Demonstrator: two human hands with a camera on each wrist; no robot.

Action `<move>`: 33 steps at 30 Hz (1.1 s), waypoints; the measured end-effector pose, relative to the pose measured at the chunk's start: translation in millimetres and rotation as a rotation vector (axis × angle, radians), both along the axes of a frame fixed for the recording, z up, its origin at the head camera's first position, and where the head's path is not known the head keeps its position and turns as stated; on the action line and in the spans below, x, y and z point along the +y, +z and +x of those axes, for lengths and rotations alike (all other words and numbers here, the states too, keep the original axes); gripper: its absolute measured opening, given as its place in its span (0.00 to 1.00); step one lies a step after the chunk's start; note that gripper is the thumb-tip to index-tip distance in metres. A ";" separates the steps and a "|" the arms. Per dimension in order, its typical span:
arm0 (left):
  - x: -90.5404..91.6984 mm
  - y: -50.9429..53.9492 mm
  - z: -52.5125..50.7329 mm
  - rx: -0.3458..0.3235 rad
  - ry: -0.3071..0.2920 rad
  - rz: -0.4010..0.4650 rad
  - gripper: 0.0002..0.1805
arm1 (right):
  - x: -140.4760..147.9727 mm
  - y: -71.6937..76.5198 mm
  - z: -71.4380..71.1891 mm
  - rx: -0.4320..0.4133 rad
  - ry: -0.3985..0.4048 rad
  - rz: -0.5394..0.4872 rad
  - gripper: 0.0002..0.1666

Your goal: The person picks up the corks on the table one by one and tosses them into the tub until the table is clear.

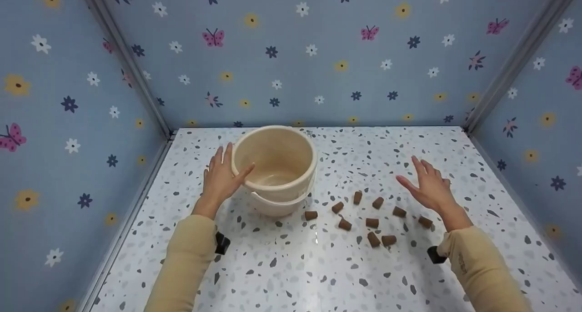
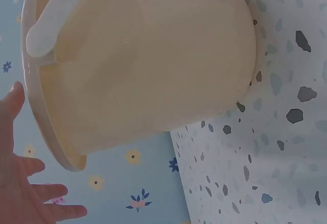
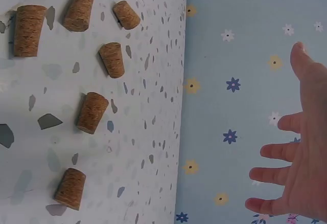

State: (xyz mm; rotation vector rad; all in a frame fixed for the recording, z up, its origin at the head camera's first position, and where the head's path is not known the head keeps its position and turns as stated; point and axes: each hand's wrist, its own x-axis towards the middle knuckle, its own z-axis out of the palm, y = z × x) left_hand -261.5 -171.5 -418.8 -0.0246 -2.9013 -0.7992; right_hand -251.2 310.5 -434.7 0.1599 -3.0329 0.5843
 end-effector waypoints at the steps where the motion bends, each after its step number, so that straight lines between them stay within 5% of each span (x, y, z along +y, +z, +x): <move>1: -0.9 -1.8 0.6 0.022 0.013 0.016 0.51 | 1.1 -2.3 0.9 0.006 -0.001 -0.008 0.51; 16: -3.3 -19.3 8.9 0.154 0.221 0.351 0.33 | 21.6 -45.7 16.3 0.038 -0.124 -0.120 0.49; 23: 2.5 -27.9 10.2 0.163 0.248 0.492 0.27 | 33.6 -63.1 23.4 -0.055 -0.203 -0.223 0.50; 29: 9.4 -30.2 12.2 0.183 0.240 0.594 0.22 | 41.8 -78.5 28.4 -0.049 -0.250 -0.291 0.47; 33: 12.4 -31.0 12.1 0.133 0.251 0.684 0.21 | 45.7 -86.3 32.6 -0.079 -0.318 -0.348 0.47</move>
